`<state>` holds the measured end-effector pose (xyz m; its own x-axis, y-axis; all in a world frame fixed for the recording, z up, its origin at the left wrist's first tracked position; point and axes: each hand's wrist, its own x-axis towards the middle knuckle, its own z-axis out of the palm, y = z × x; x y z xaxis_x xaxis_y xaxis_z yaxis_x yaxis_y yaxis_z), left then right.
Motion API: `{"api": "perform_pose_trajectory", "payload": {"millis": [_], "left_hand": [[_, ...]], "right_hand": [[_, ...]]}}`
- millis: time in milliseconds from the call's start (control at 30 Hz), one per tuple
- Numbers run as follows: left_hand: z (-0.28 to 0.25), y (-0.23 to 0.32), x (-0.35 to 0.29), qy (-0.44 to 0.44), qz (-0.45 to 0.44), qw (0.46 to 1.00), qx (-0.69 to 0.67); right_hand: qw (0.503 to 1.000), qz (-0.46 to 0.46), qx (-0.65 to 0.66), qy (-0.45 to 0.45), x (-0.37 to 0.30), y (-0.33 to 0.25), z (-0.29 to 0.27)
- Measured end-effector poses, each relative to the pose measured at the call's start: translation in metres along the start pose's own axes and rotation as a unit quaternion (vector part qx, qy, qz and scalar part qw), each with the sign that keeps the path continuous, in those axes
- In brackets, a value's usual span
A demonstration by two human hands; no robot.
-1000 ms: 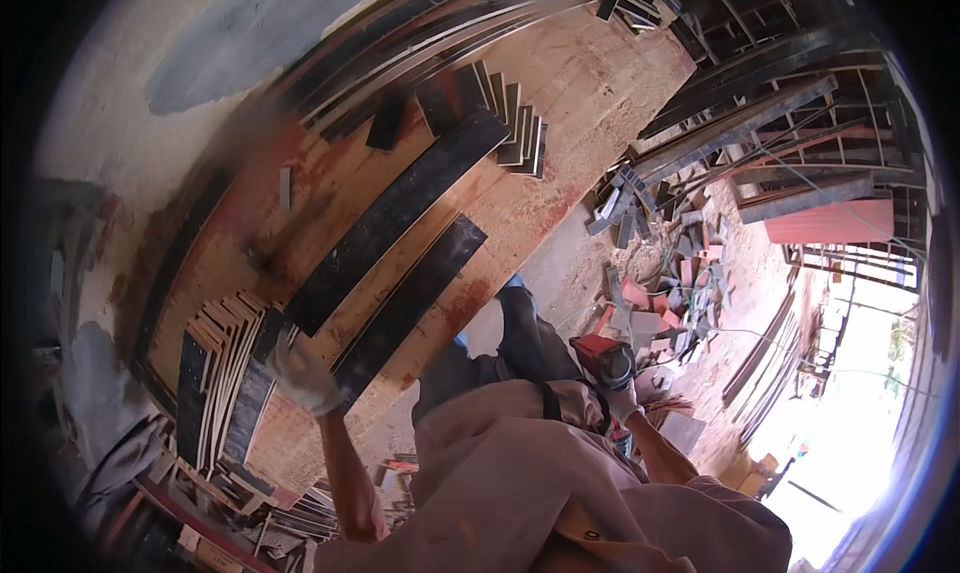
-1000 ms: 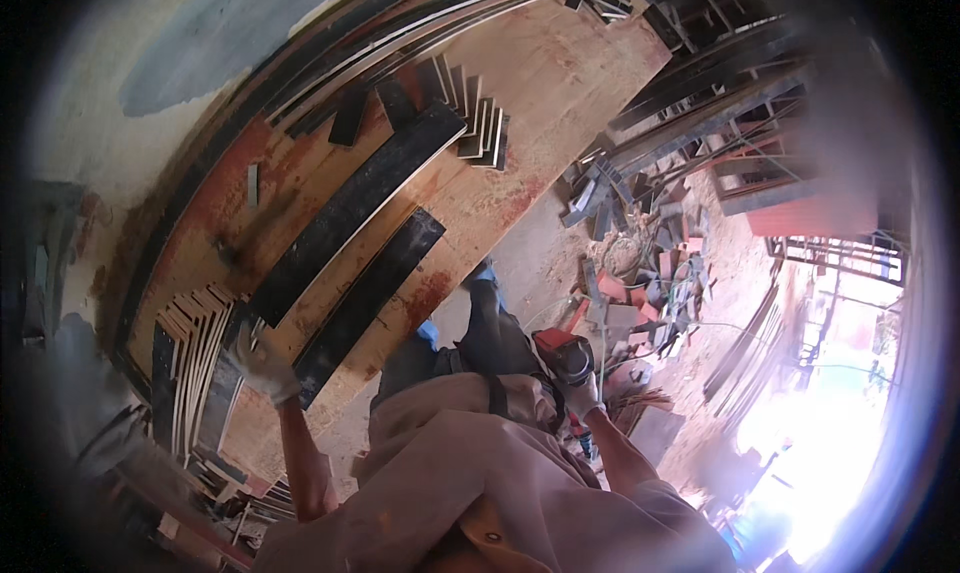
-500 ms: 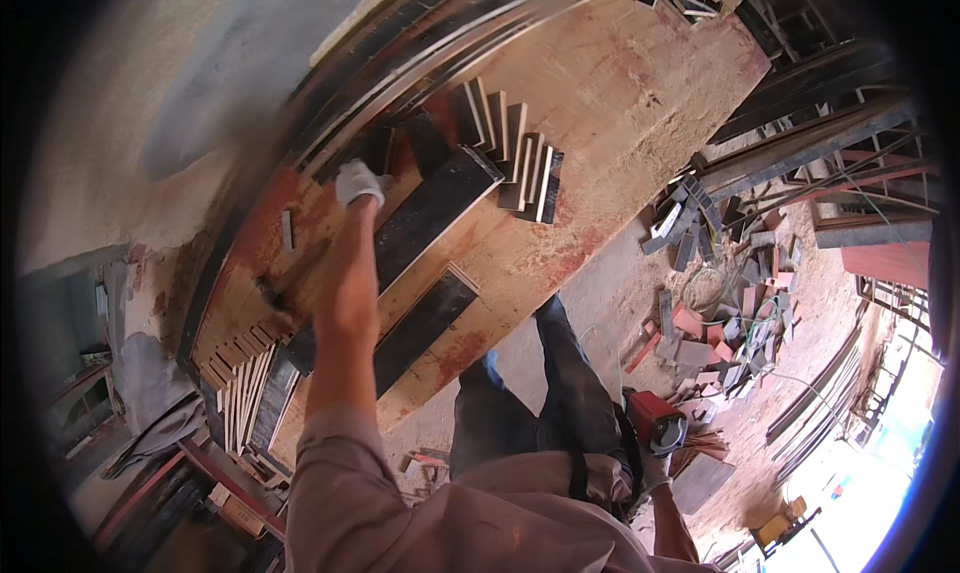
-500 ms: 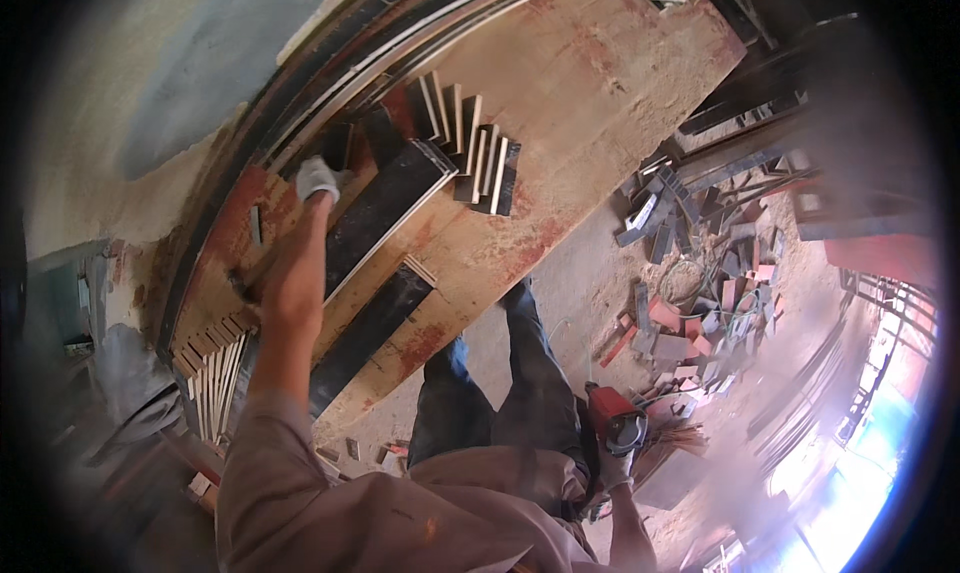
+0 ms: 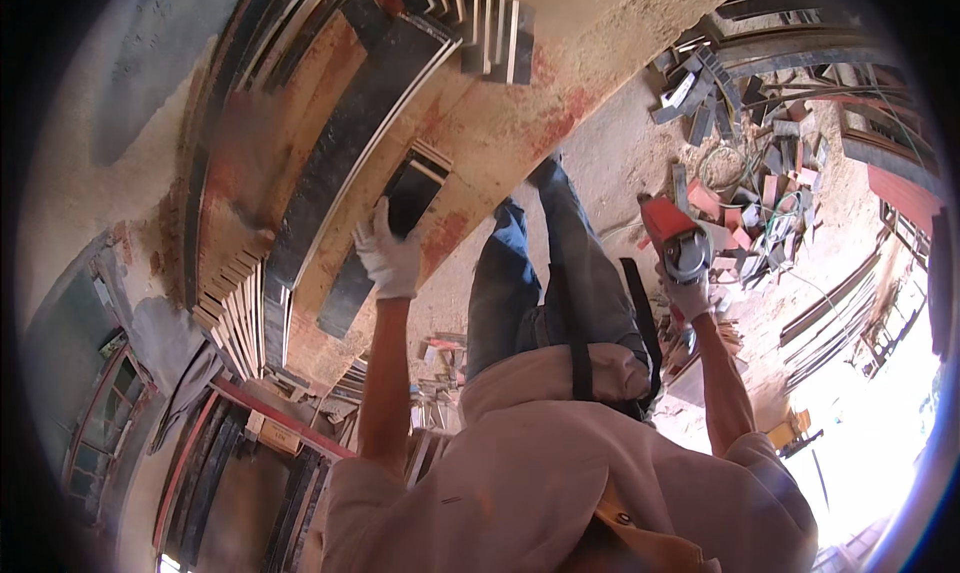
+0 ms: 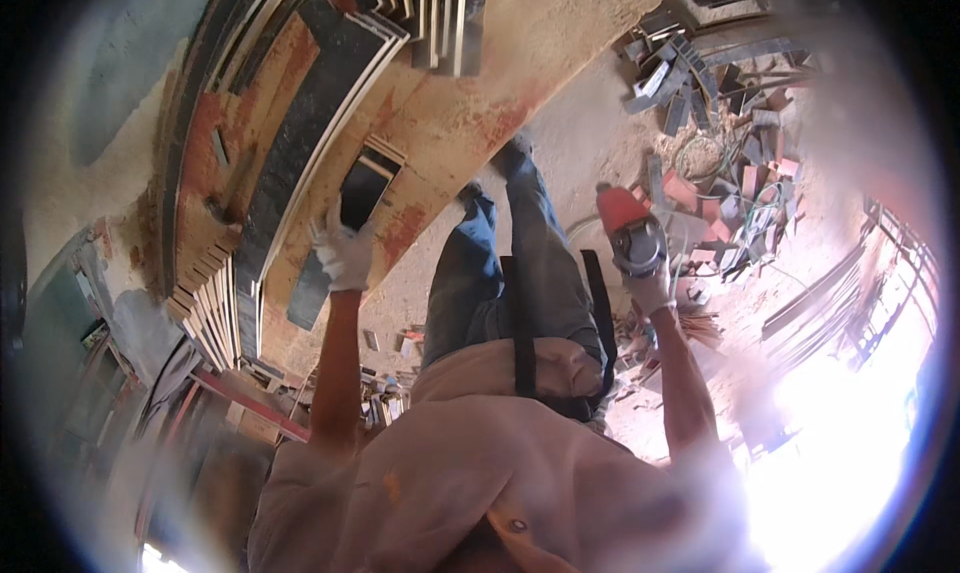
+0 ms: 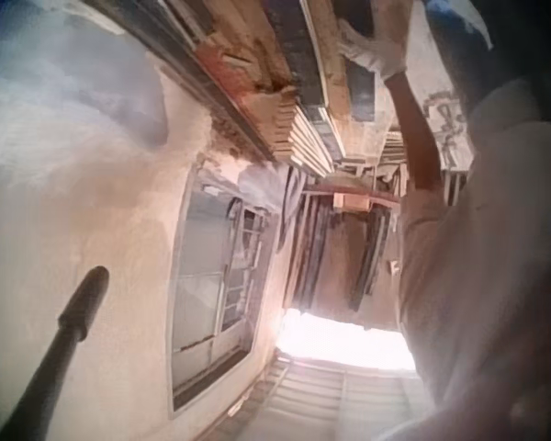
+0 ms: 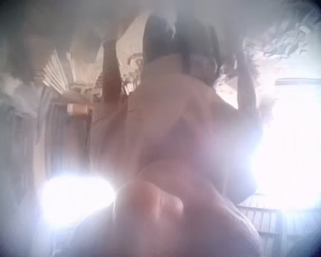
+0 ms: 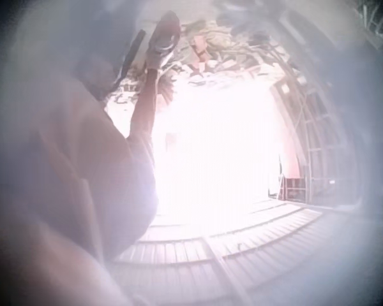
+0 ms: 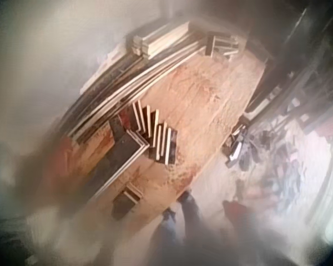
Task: The person assembles small wooden frames by placing pieces on a workbench, using a nail gun to fasten them, and occasionally using a hammer to adjust joints. The person handles multiple frame pieces and tools throughout the process.
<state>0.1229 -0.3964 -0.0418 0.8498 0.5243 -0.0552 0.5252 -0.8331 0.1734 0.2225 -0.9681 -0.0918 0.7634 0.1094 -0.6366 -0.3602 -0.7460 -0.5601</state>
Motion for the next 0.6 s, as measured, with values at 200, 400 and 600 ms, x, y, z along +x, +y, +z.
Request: {"api": "perform_pose_trajectory", "payload": {"millis": [200, 400, 600], "left_hand": [[0.047, -0.006, 0.008, 0.022, -0.013, 0.994, -0.106], [0.060, -0.027, 0.005, -0.008, -0.005, 0.991, -0.135], [0.068, -0.028, 0.005, 0.025, -0.017, 0.992, -0.121]], "right_hand": [[0.959, -0.246, -0.125, -0.072, 0.025, -0.021, 0.036], [0.864, -0.363, -0.341, -0.070, 0.004, -0.174, 0.059], [0.874, -0.399, -0.265, -0.077, 0.015, -0.115, 0.118]]}}
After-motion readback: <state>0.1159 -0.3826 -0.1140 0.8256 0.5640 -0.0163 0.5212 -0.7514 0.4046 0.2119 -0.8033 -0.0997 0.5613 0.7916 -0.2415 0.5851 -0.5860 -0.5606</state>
